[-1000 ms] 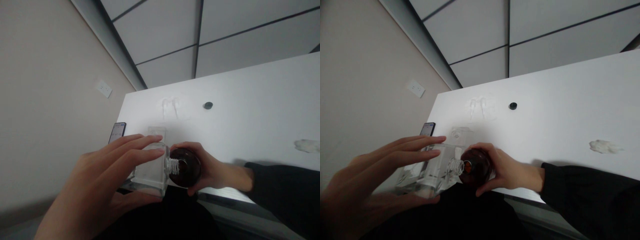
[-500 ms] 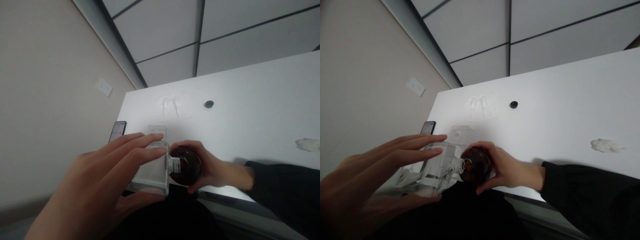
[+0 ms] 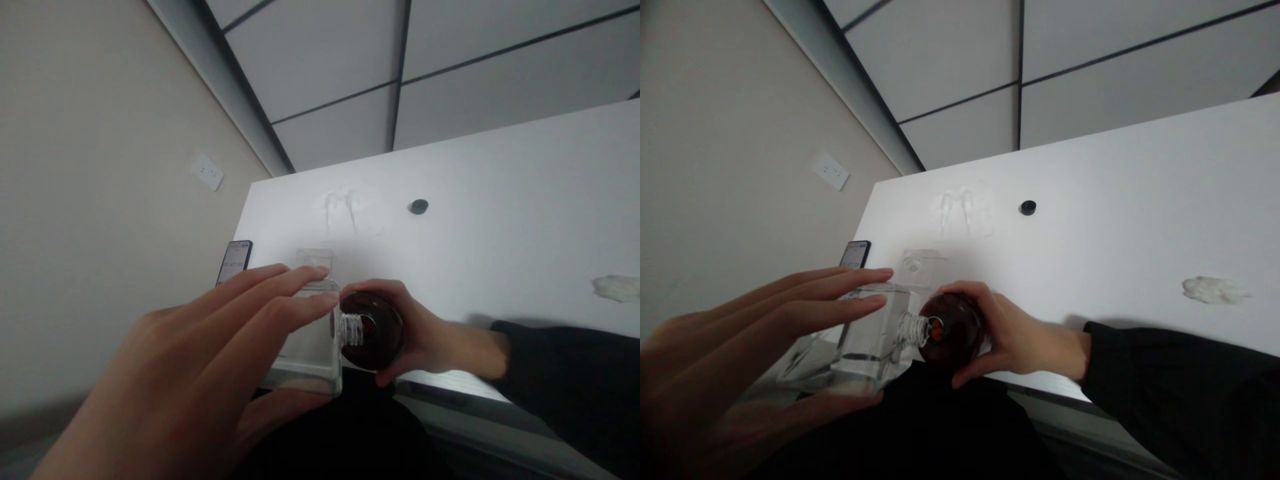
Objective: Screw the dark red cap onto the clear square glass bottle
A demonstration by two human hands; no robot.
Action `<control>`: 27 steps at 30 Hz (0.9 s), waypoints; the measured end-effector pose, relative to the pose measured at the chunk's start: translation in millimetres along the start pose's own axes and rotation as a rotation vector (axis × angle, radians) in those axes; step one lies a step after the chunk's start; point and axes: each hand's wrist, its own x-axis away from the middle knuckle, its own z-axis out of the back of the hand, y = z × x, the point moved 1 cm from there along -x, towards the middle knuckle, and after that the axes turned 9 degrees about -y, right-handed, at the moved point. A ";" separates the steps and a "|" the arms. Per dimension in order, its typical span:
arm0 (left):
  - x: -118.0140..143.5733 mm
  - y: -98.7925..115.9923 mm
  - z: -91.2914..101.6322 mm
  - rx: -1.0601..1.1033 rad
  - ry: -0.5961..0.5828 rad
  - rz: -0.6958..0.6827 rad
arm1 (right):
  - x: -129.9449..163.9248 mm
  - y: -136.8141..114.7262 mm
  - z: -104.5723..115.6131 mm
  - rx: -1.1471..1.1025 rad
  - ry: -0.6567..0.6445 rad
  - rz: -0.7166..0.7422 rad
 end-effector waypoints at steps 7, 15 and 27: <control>-1.9 0.2 2.6 -0.008 -0.012 -0.021 | 0.3 0.7 -0.2 -0.012 0.003 -0.001; 2.9 -0.1 3.8 -0.039 -0.050 0.005 | -2.4 -2.3 -0.8 0.001 -0.005 0.061; 2.1 0.8 5.8 -0.081 -0.060 -0.064 | -3.0 -1.8 -0.2 0.016 -0.020 0.084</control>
